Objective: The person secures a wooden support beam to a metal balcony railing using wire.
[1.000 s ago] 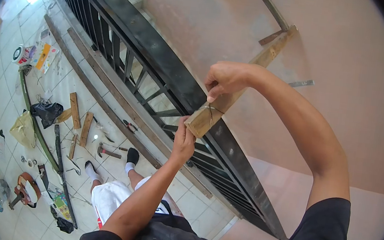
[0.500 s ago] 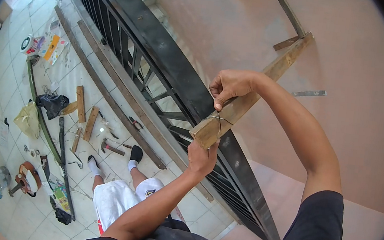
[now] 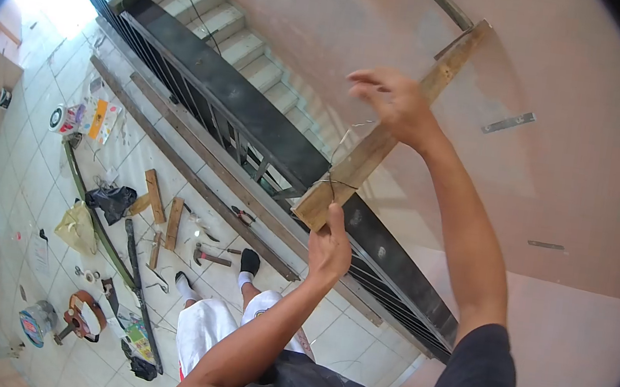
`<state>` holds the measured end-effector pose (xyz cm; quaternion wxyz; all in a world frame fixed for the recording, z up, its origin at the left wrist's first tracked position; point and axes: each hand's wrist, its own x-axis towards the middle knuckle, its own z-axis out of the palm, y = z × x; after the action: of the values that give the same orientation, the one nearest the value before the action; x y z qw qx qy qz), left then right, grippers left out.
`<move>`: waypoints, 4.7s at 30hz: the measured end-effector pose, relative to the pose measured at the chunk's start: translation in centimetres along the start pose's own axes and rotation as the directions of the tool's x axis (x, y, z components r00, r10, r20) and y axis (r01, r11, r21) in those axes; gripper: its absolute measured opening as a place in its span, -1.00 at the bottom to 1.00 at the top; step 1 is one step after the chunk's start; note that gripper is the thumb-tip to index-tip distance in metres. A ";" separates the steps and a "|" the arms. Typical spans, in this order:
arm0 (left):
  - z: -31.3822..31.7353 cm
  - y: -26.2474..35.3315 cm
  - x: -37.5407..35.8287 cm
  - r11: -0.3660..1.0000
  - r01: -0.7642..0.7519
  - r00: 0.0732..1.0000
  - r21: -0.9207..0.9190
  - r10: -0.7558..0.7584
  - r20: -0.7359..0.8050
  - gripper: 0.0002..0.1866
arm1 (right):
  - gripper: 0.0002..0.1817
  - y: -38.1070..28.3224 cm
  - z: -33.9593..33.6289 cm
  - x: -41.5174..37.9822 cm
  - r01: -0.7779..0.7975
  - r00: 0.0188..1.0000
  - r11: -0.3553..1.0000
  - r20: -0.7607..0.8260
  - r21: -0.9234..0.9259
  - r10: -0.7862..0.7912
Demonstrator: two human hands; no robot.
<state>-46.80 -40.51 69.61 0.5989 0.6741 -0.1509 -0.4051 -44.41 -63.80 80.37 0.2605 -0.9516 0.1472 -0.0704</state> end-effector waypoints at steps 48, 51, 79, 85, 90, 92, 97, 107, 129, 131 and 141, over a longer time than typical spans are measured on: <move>-1.6 2.2 2.5 0.833 0.546 0.832 -0.082 -0.529 0.166 0.06 | -0.75 -1.5 8.0 2.6 -0.648 0.761 0.667 -0.265 -0.369 0.593; 0.4 1.0 2.7 0.852 0.520 0.851 -0.062 -0.523 -0.046 0.14 | -0.74 -0.8 8.4 2.5 -0.653 0.752 0.675 -0.188 -0.344 0.632; -2.1 4.0 -0.1 0.871 0.484 0.875 -0.082 -0.479 0.075 0.06 | -0.72 6.2 19.6 -4.2 -0.362 0.892 -0.263 0.414 0.894 0.183; -2.6 7.4 -2.3 0.828 0.497 0.865 -0.260 -0.451 0.220 -0.09 | -0.75 6.2 21.3 -6.0 -0.432 0.788 -0.216 0.483 0.876 0.381; -4.4 4.5 -1.6 0.900 0.435 0.884 -0.005 -0.426 0.194 -0.42 | -0.77 5.3 19.9 -6.4 -0.389 0.835 -0.209 0.440 0.897 0.332; -4.8 3.6 -1.5 0.922 0.372 0.923 -0.108 -0.355 0.147 -0.58 | -0.79 5.8 20.9 -6.0 -0.376 0.859 0.006 0.346 0.927 0.378; -5.1 -0.5 -1.0 0.929 0.274 0.961 -0.251 -0.277 0.023 -0.69 | -0.75 6.9 20.7 -7.2 0.017 0.985 0.588 -0.116 0.809 0.131; -5.3 -4.3 3.6 0.715 -0.365 0.901 0.596 0.434 0.031 -0.86 | -0.78 7.3 21.2 -7.5 -0.117 0.985 0.378 0.058 0.918 0.164; -4.6 -4.4 3.8 0.868 -0.329 0.941 0.372 0.337 0.045 -0.79 | -0.77 6.4 17.9 -8.8 -0.326 0.910 0.301 0.212 0.896 0.357; -5.5 -4.6 3.4 0.875 -0.309 0.950 0.372 0.299 0.085 -0.79 | -0.77 6.3 17.6 -8.7 -0.334 0.902 0.287 0.216 0.898 0.374; -9.2 -4.2 4.1 0.976 -0.211 0.977 0.051 0.210 0.034 -0.79 | -0.71 8.0 16.5 -6.6 -0.287 0.918 0.128 0.234 0.949 0.320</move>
<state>-38.70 -36.02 63.78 0.6176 0.6645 -0.2410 -0.3448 -49.11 -60.37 61.74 0.8060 -0.5201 0.2621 -0.1053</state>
